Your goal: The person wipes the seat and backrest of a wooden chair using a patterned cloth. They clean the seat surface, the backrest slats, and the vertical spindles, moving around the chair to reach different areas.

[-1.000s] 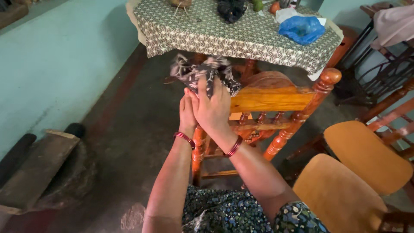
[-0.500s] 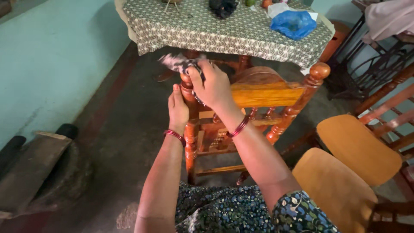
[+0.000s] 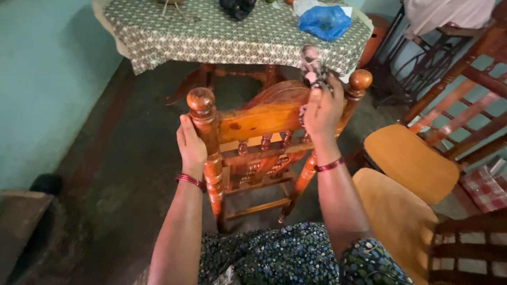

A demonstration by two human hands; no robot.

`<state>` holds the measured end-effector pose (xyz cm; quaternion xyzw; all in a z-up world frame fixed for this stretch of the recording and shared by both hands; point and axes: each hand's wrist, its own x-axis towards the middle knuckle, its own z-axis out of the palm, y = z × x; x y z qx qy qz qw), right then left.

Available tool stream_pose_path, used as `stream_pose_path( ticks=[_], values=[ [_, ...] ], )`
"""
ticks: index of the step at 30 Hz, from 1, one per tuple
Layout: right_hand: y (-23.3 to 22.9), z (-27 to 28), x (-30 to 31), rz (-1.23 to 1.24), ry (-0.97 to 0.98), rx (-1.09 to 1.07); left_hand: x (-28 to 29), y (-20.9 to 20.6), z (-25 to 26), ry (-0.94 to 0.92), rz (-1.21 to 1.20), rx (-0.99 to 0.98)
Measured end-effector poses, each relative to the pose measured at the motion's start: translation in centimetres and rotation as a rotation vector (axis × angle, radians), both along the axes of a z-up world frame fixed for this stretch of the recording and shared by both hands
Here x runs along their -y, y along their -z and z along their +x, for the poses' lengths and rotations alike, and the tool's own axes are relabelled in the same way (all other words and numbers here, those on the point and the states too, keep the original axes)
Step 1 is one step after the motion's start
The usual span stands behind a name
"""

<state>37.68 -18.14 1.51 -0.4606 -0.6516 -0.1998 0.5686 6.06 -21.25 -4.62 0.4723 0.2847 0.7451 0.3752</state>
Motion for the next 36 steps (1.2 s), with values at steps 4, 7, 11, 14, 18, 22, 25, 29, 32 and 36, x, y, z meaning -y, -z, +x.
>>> stream_pose_path(
  ticks=[4,7,11,14,18,22,25,29,32,36],
  values=[
    [-0.4,-0.2,1.3,0.065,0.089,0.016,-0.4,1.0,0.4,-0.067,0.140,-0.056],
    [-1.8,-4.6,2.1,0.118,0.020,0.115,-0.3,1.8,0.3,-0.127,0.097,-0.101],
    [-4.5,-9.8,2.4,-0.042,-0.167,0.283,-0.1,1.6,-0.1,-0.138,0.071,-0.161],
    [-5.3,-9.9,2.5,0.104,-0.231,0.440,0.1,1.1,-0.2,-0.118,0.091,-0.156],
    [-3.8,-6.6,1.7,0.251,-0.236,0.208,0.4,0.8,-0.2,-0.078,0.070,-0.127],
    [0.1,-1.4,1.6,0.133,-0.117,-0.054,0.2,0.7,-0.2,-0.073,0.101,-0.120],
    [2.5,2.7,2.1,0.151,-0.045,0.103,0.3,0.9,0.0,-0.090,0.084,-0.122],
    [-0.2,7.8,2.5,-0.062,0.197,-0.034,0.2,0.4,-0.1,-0.083,0.122,-0.121],
    [-5.0,10.4,3.0,0.147,0.297,0.173,0.4,0.3,-0.1,-0.071,0.093,-0.123],
    [-9.1,8.6,0.8,-0.084,0.076,0.497,0.7,0.3,0.0,-0.080,0.119,-0.132]
  ],
)
